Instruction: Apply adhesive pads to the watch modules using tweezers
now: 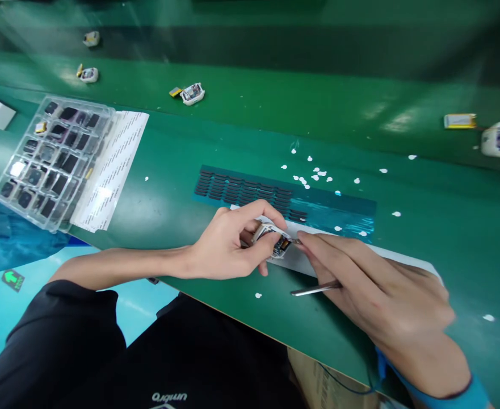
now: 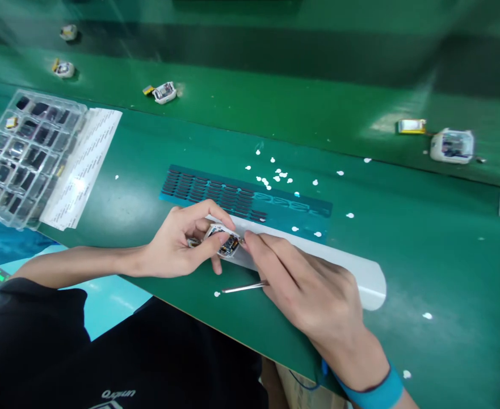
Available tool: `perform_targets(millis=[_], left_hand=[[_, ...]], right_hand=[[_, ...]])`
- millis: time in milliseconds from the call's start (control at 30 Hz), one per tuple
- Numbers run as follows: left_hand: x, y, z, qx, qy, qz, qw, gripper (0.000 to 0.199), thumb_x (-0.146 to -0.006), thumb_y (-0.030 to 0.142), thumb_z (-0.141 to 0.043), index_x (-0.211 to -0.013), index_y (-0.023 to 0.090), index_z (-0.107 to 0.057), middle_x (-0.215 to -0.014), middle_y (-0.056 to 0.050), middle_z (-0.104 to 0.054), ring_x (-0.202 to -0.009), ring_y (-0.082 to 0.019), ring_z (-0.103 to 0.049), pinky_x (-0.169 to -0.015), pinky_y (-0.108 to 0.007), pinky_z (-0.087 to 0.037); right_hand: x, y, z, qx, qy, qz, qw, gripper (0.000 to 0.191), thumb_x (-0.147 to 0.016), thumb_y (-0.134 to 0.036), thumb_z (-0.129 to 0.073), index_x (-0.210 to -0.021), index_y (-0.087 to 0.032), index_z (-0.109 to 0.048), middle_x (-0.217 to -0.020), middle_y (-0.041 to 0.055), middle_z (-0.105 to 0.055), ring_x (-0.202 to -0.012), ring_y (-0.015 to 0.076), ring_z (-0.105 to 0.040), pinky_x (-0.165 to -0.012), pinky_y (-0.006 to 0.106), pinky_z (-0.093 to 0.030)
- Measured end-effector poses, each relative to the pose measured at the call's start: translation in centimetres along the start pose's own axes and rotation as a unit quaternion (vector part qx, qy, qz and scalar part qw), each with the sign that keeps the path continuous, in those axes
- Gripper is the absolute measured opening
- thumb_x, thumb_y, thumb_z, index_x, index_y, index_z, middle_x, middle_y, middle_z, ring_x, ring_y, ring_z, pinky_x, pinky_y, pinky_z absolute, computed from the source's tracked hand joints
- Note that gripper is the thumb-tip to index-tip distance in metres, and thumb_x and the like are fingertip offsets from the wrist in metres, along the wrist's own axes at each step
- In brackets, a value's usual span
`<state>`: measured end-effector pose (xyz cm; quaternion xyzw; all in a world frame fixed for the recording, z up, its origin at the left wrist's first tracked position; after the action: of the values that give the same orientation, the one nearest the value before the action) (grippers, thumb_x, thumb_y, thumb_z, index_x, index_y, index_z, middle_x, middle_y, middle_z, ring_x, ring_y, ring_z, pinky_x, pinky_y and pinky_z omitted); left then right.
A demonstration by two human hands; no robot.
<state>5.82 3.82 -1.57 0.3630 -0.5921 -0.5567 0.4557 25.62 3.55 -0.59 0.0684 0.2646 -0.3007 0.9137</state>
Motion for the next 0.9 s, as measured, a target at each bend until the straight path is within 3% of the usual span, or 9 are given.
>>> perform_targets(millis=[233, 400, 500, 600, 700, 800, 900], left_hand=[[0.3, -0.2, -0.4, -0.07, 0.014, -0.022, 0.997, 0.009, -0.095, 0.023, -0.058, -0.103, 0.019, -0.055, -0.062, 0.002, -0.071, -0.062, -0.016, -0.079, -0.047, -0.016, -0.051], [0.8, 0.4, -0.7, -0.177, 0.051, -0.101, 0.978, 0.006, -0.094, 0.022, -0.059, -0.1, 0.019, -0.058, -0.069, 0.002, -0.074, -0.052, -0.008, -0.067, -0.05, -0.017, -0.049], [1.0, 0.5, -0.6, -0.2, 0.076, -0.145, 0.966, 0.004, -0.095, 0.019, -0.059, -0.098, 0.018, -0.059, -0.067, 0.003, -0.072, -0.05, -0.006, -0.061, -0.048, -0.016, -0.046], [1.0, 0.7, -0.4, -0.2, 0.092, -0.172, 0.96, 0.002, -0.094, 0.016, -0.061, -0.095, 0.017, -0.06, -0.067, 0.003, -0.071, -0.048, -0.005, -0.056, -0.046, -0.015, -0.042], [0.9, 1.0, -0.2, -0.198, 0.085, -0.201, 0.956, 0.002, -0.094, 0.015, -0.061, -0.095, 0.016, -0.061, -0.065, 0.003, -0.068, -0.045, -0.004, -0.052, -0.044, -0.015, -0.04], [0.9, 1.3, -0.2, -0.197, 0.058, -0.235, 0.95, 0.005, -0.096, 0.014, -0.059, -0.099, 0.016, -0.063, -0.062, 0.005, -0.065, -0.045, -0.004, -0.05, -0.045, -0.014, -0.04], [1.0, 1.2, -0.4, -0.187, 0.036, -0.244, 0.951, 0.007, -0.097, 0.014, -0.061, -0.104, 0.015, -0.063, -0.067, 0.004, -0.068, -0.049, -0.004, -0.056, -0.049, -0.014, -0.045]], right_hand=[[-1.1, -0.8, -0.5, -0.021, -0.001, 0.03, 0.999, 0.051, -0.092, -0.003, -0.062, -0.14, -0.021, -0.064, -0.114, 0.0046, -0.081, -0.077, 0.0162, -0.078, -0.064, 0.027, -0.057], [-1.6, -1.7, 0.0, 0.03, -0.008, 0.064, 0.997, 0.044, -0.096, -0.006, -0.057, -0.14, -0.006, -0.059, -0.11, 0.0122, -0.081, -0.079, 0.019, -0.078, -0.065, 0.031, -0.058], [-1.7, -2.1, 0.0, 0.042, -0.033, 0.067, 0.996, 0.049, -0.098, -0.005, -0.053, -0.147, -0.005, -0.053, -0.116, 0.0147, -0.08, -0.085, 0.02, -0.079, -0.068, 0.03, -0.06], [-1.8, -1.9, 0.0, -0.034, -0.015, 0.009, 0.999, 0.055, -0.096, -0.002, -0.055, -0.149, -0.013, -0.052, -0.114, 0.0093, -0.081, -0.082, 0.0167, -0.079, -0.066, 0.025, -0.06], [-1.9, -1.2, 0.1, -0.147, 0.012, -0.083, 0.986, 0.035, -0.1, -0.01, -0.059, -0.133, -0.021, -0.064, -0.094, 0.0011, -0.082, -0.062, 0.0112, -0.073, -0.055, 0.021, -0.054], [-2.1, -0.6, 0.0, -0.232, -0.007, -0.162, 0.959, 0.013, -0.104, -0.023, -0.06, -0.113, -0.023, -0.069, -0.064, -0.0063, -0.07, -0.042, 0.0072, -0.055, -0.04, 0.021, -0.04], [-2.4, -0.4, -0.2, -0.299, -0.025, -0.219, 0.928, 0.007, -0.102, -0.029, -0.065, -0.101, -0.024, -0.07, -0.056, -0.0083, -0.064, -0.038, 0.0065, -0.049, -0.037, 0.021, -0.036]])
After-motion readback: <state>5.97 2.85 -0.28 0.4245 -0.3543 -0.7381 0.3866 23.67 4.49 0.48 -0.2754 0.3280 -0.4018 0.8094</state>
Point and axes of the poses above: each hand's wrist, its own x-axis away from the middle knuckle, its own z-axis out of the back of the hand, y = z × x, the point moved 4 cm from there along -x, towards the middle knuckle
